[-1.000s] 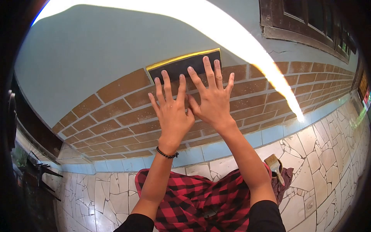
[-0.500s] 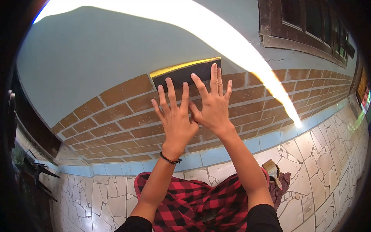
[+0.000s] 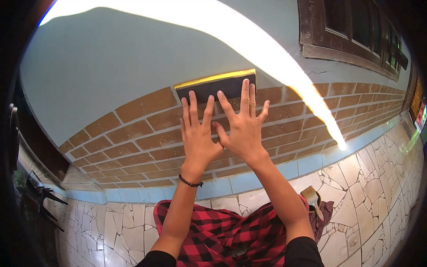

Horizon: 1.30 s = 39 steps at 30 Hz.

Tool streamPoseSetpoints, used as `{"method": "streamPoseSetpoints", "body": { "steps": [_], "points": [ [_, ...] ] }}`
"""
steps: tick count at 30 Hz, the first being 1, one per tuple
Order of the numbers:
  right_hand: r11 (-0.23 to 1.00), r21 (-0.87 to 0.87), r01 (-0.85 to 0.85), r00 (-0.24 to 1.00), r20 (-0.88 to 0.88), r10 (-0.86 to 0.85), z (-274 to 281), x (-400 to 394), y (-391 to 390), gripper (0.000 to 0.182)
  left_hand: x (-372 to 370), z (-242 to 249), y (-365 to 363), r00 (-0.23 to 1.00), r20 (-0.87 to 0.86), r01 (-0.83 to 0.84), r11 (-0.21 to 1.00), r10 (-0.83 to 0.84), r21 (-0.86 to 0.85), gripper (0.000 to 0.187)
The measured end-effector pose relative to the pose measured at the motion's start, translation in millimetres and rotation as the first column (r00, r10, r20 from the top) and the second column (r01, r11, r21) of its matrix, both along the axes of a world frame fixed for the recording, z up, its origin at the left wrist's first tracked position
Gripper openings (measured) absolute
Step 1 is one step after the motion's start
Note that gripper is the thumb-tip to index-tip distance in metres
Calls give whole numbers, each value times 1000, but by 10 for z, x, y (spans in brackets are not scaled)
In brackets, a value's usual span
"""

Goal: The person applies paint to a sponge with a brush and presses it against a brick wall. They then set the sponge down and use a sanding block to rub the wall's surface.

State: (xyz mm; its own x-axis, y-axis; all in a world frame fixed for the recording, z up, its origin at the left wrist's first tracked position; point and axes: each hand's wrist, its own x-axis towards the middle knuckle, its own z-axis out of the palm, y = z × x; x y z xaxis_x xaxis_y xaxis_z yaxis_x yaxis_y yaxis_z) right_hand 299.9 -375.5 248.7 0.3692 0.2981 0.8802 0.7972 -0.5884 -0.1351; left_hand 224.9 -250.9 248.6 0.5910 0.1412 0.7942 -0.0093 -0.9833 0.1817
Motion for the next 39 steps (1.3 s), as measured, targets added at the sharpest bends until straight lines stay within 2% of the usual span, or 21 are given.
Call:
{"method": "streamPoseSetpoints", "body": {
  "steps": [5, 11, 15, 21, 27, 30, 39],
  "points": [
    [1000, -28, -7, 1000, -4, 7, 12, 90, -24, 84, -77, 75, -86, 991, -64, -115, 989, 121, 88, 93],
    [1000, -25, -1, 1000, -14, 1, 2, 67, -37, 84, -22, -5, -23, 1000, 9, 0, 1000, 0, 18, 97],
    [999, -43, 30, 1000, -1, -30, -25, 103, -39, 84, -62, 23, -54, 992, -33, -113, 986, 118, 121, 99],
    [998, -21, 56, 996, 69, -54, -157, 229, 6, 84, -20, -44, 26, 999, -30, -11, 998, 14, 69, 100],
    [1000, -8, 22, 998, 57, -22, -90, 190, -11, 86, -76, 25, -19, 999, -6, -47, 994, 48, 100, 96],
    [1000, -25, -3, 999, 41, 4, -95, 219, -18, 90, -100, 73, -52, 995, -49, -84, 992, 89, 95, 92],
    [996, -82, -29, 999, -20, 28, 89, 33, -143, 95, -124, 63, -70, 998, 0, -69, 992, 69, 109, 89]
  ]
}}
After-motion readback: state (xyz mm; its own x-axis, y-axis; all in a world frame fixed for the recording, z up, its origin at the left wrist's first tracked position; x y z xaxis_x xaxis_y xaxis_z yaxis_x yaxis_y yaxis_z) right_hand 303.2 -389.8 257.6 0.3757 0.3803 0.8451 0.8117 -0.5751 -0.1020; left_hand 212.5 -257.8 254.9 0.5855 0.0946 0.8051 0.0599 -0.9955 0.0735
